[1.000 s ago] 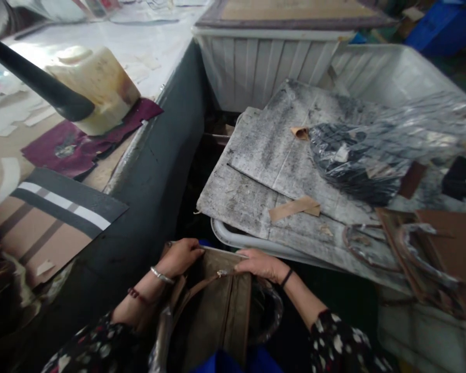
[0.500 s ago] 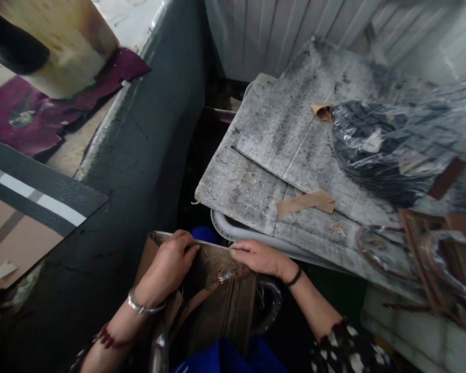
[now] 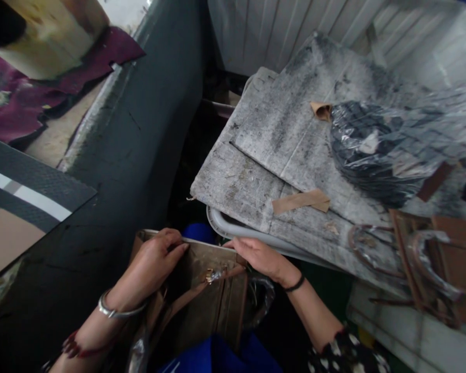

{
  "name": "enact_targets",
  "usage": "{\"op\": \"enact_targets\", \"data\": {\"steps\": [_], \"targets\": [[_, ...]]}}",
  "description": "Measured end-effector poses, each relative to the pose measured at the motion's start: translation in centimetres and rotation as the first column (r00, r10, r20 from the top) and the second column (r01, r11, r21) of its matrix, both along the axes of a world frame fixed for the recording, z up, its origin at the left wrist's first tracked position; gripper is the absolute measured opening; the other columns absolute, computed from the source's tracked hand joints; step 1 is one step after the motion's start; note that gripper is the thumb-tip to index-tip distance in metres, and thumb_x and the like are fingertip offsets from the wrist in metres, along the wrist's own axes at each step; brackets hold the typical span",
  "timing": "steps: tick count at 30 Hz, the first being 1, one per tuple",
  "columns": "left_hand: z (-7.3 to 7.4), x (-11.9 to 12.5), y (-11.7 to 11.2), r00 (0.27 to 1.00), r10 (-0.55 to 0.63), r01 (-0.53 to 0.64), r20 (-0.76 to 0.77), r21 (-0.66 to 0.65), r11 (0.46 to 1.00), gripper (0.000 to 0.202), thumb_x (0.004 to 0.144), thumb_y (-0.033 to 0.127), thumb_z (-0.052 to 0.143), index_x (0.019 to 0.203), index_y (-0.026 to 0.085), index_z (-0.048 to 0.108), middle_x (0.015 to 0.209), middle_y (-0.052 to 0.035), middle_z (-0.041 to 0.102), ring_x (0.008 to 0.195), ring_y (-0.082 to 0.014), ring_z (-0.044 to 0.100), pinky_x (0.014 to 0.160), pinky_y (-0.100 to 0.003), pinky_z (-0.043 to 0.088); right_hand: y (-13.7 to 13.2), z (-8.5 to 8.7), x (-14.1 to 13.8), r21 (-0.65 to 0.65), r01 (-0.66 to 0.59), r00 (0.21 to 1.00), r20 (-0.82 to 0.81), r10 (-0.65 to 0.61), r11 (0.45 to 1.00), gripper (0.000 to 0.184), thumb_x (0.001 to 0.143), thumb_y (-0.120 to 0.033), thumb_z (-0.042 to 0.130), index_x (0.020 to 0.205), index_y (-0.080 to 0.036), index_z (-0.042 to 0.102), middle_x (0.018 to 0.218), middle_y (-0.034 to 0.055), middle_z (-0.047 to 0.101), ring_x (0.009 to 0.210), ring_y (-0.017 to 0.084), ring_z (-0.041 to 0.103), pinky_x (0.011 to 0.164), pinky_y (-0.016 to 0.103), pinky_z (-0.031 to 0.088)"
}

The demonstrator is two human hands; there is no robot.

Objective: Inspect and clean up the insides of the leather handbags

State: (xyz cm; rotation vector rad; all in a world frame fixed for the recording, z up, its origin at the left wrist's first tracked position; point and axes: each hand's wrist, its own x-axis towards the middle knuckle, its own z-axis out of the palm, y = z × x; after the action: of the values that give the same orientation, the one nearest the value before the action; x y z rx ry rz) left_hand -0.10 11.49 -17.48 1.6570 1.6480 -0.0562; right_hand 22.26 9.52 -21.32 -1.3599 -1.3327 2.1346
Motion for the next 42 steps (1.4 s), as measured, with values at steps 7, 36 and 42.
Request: {"op": "enact_targets", "data": {"steps": [7, 36, 42], "targets": [[-0.2, -0.6, -0.4, 0.999, 0.009, -0.01, 0.036, 0.021, 1.0, 0.013, 0.076, 0.015, 0.049, 0.064, 0.015, 0.055, 0.083, -0.0043, 0.055, 0.078, -0.0155, 0.052, 0.075, -0.027, 0.04, -0.9, 1.5, 0.7, -0.015, 0.029, 0.999, 0.043, -0.028, 0.999, 0.048, 0.085, -0.051, 0.037, 0.107, -0.014, 0.059, 0.099, 0.007, 0.062, 0.098, 0.021, 0.053, 0.091, 0.036, 0.037], [1.7, -1.0, -1.0, 0.995, -0.019, 0.014, 0.093, 0.044, 0.999, 0.015, 0.075, 0.011, 0.046, 0.064, 0.014, 0.055, 0.08, -0.0047, 0.057, 0.077, -0.0153, 0.053, 0.073, -0.026, 0.04, -0.7, 1.8, -0.6, -0.033, -0.138, 0.989, 0.041, 0.139, 0.99, 0.038, 0.078, -0.049, 0.05, 0.072, -0.012, 0.058, 0.06, -0.0034, 0.045, 0.056, 0.008, 0.038, 0.052, 0.02, 0.032], [2.0, -0.9, -1.1, 0.998, -0.007, 0.004, 0.057, 0.052, 0.999, 0.015, 0.075, 0.01, 0.048, 0.062, 0.014, 0.054, 0.081, -0.0042, 0.057, 0.075, -0.0142, 0.053, 0.071, -0.024, 0.039, 0.4, 2.1, -0.9, 0.002, -0.224, 0.973, 0.048, 0.224, 0.975, 0.036, 0.079, -0.046, 0.05, 0.081, -0.012, 0.061, 0.071, 0.0001, 0.055, 0.065, 0.012, 0.048, 0.061, 0.023, 0.038]]}}
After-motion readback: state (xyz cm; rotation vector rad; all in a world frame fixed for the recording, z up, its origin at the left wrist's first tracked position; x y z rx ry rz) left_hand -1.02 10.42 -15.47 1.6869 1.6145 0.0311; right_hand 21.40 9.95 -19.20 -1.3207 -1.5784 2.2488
